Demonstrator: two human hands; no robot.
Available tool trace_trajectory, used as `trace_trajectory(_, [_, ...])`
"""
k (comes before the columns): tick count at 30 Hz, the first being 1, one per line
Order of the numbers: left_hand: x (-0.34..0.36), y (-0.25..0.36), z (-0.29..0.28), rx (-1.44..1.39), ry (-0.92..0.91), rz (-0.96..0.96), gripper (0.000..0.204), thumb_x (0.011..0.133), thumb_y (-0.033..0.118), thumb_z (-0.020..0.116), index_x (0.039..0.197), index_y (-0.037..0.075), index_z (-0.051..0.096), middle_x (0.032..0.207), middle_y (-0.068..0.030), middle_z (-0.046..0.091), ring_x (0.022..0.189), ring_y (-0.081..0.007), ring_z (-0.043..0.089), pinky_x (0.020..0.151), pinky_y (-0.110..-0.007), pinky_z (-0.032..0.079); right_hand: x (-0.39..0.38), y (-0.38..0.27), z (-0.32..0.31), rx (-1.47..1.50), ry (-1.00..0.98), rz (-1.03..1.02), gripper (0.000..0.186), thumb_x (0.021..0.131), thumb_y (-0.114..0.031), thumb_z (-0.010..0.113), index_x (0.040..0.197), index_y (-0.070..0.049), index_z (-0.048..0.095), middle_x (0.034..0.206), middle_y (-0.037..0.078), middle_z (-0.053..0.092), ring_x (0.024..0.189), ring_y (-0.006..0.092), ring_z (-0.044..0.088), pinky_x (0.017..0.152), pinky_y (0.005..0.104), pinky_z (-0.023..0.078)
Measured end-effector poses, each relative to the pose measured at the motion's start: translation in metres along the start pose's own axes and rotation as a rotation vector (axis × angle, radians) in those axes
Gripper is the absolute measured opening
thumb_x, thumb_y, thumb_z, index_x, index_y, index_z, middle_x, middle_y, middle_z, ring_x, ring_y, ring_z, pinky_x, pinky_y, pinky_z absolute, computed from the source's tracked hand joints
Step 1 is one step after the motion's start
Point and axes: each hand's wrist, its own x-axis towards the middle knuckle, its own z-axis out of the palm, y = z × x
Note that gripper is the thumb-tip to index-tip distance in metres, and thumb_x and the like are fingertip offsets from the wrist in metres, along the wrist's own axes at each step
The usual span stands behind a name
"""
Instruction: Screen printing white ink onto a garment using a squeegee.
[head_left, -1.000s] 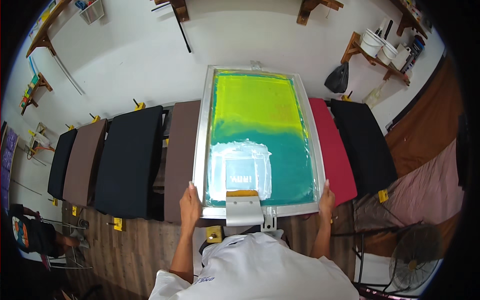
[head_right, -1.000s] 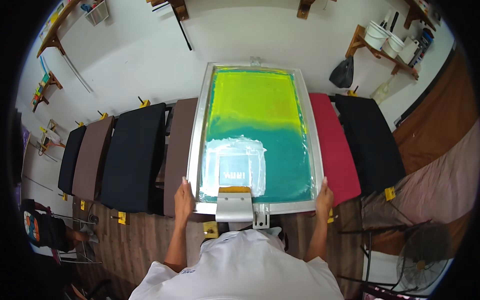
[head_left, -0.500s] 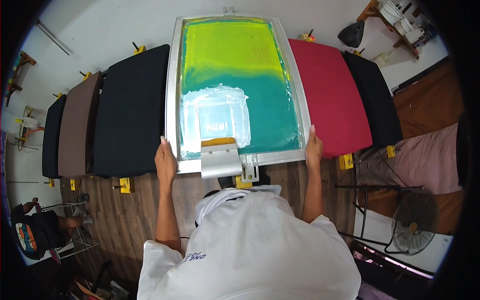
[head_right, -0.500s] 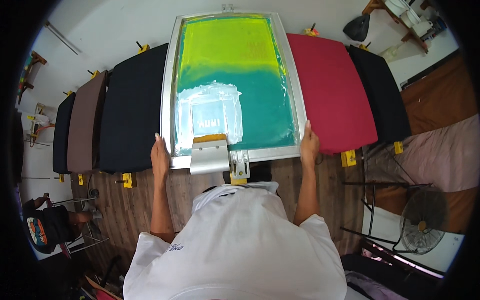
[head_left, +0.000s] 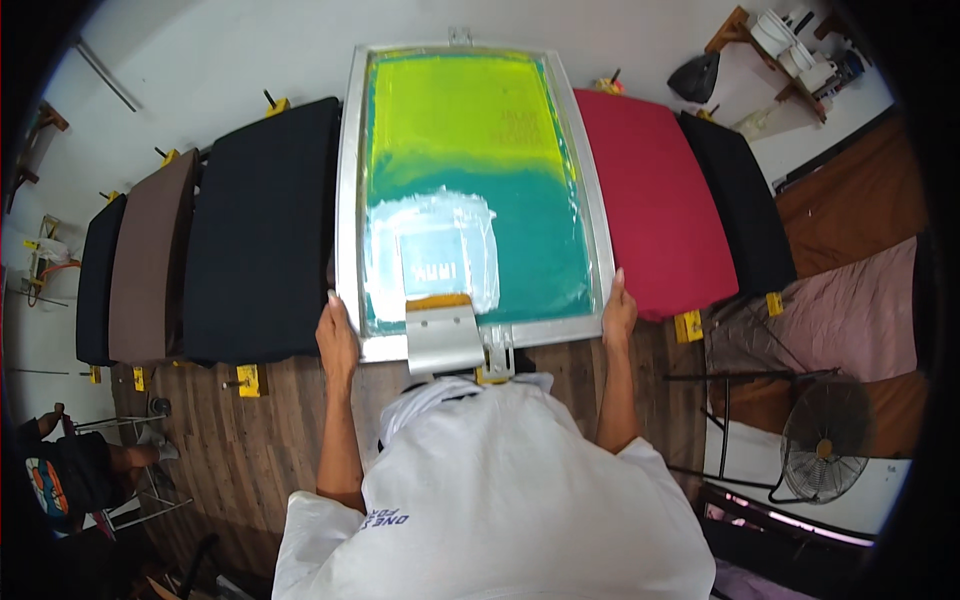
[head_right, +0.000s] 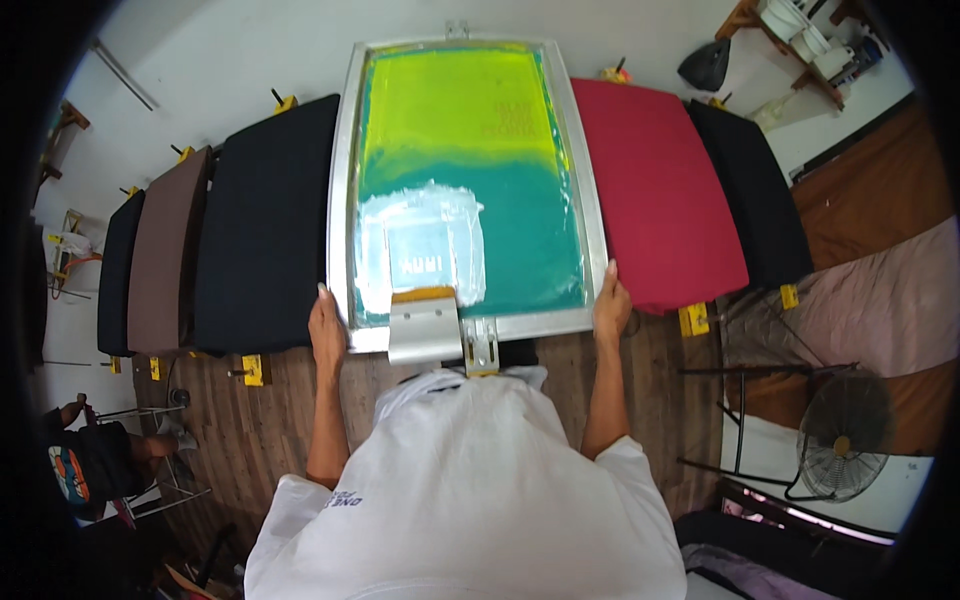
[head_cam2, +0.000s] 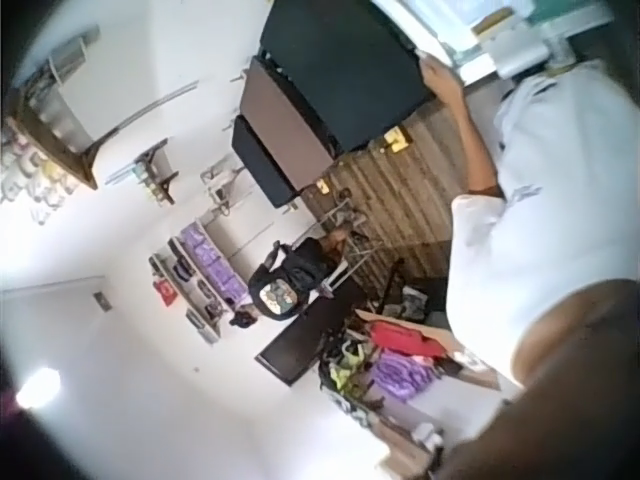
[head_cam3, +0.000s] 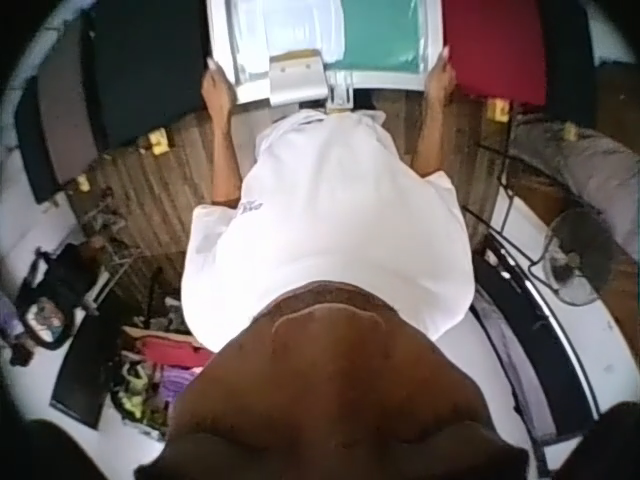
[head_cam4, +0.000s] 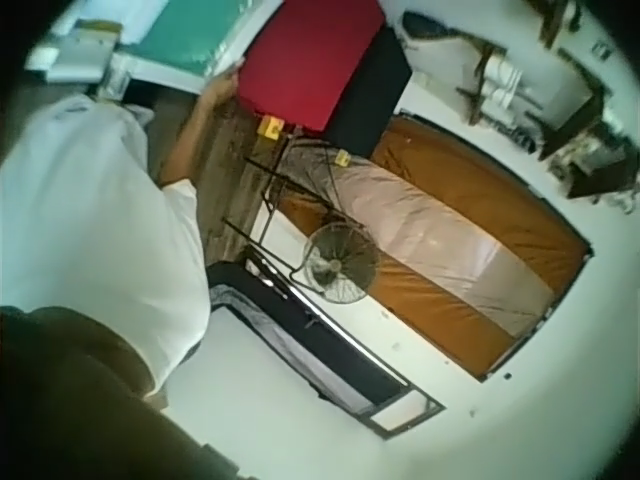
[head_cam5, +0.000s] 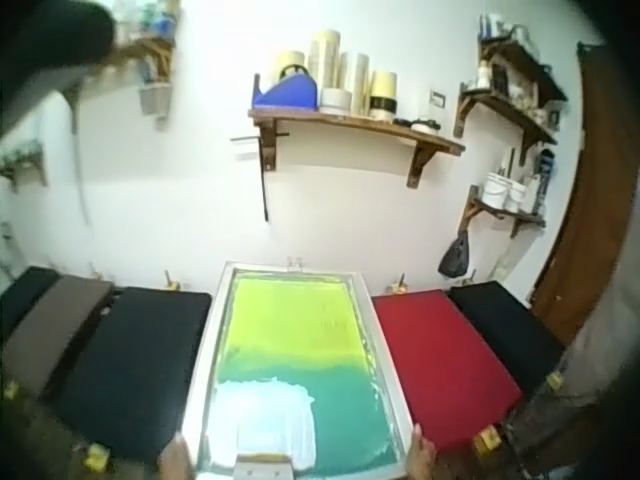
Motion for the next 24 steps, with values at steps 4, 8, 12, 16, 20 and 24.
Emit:
trace_trajectory(4, [-0.005,-0.008,0.005,0.003,0.037,-0.048,0.065,0.105,0.049,0.035,0.098,-0.010,0.061,0.083,-0.0233,0.061,0.076,-0.0275,0.053,0.075,-0.041,0.044,0.002,0.001,0.001,-0.120,-0.044,0.100,0.073,0.099,-0.060,0.039,0.107,0.007,0.068,0.100,0.033,0.066,0.100,0.0455,0.063,0.087,0.0459,0.047])
trace_trajectory(8, [-0.008,-0.026,0.011,0.010,0.041,-0.014,0.064,0.105,0.049,0.035,0.097,-0.009,0.061,0.086,-0.0250,0.063,0.076,-0.0319,0.056,0.075,-0.043,0.045,0.005,0.007,0.006,-0.068,-0.057,0.079,0.074,0.099,-0.061,0.039,0.101,0.007,0.069,0.094,0.032,0.067,0.093,0.0454,0.064,0.083,0.0470,0.047])
trace_trajectory(12, [-0.008,-0.027,0.015,0.033,0.036,-0.029,0.064,0.105,0.048,0.033,0.098,-0.009,0.061,0.086,-0.0254,0.063,0.077,-0.0329,0.057,0.075,-0.044,0.045,0.005,0.004,0.005,-0.133,-0.059,0.107,0.075,0.098,-0.062,0.039,0.097,0.007,0.070,0.090,0.030,0.067,0.089,0.0424,0.066,0.081,0.0467,0.047])
trace_trajectory(16, [-0.006,-0.039,0.020,-0.040,0.036,-0.010,0.064,0.106,0.048,0.033,0.096,-0.009,0.060,0.081,-0.0223,0.061,0.073,-0.0299,0.054,0.073,-0.043,0.044,0.006,0.015,0.015,-0.059,-0.024,0.082,0.075,0.098,-0.063,0.040,0.095,0.005,0.071,0.089,0.030,0.068,0.089,0.0420,0.066,0.081,0.0461,0.048])
trace_trajectory(20, [-0.003,-0.047,0.022,0.007,0.015,-0.039,0.064,0.106,0.048,0.033,0.093,-0.009,0.058,0.076,-0.0189,0.058,0.070,-0.0256,0.049,0.070,-0.041,0.043,0.010,0.023,0.016,-0.065,-0.032,0.106,0.075,0.097,-0.063,0.040,0.096,0.005,0.071,0.090,0.029,0.069,0.089,0.0404,0.067,0.080,0.0449,0.048])
trace_trajectory(24, [-0.003,-0.046,0.024,-0.025,0.010,-0.062,0.063,0.106,0.048,0.034,0.089,-0.009,0.056,0.076,-0.0177,0.056,0.070,-0.0232,0.046,0.069,-0.040,0.042,0.009,0.022,0.016,-0.081,-0.050,0.104,0.074,0.098,-0.062,0.041,0.097,0.006,0.071,0.090,0.029,0.069,0.089,0.0398,0.067,0.080,0.0447,0.048])
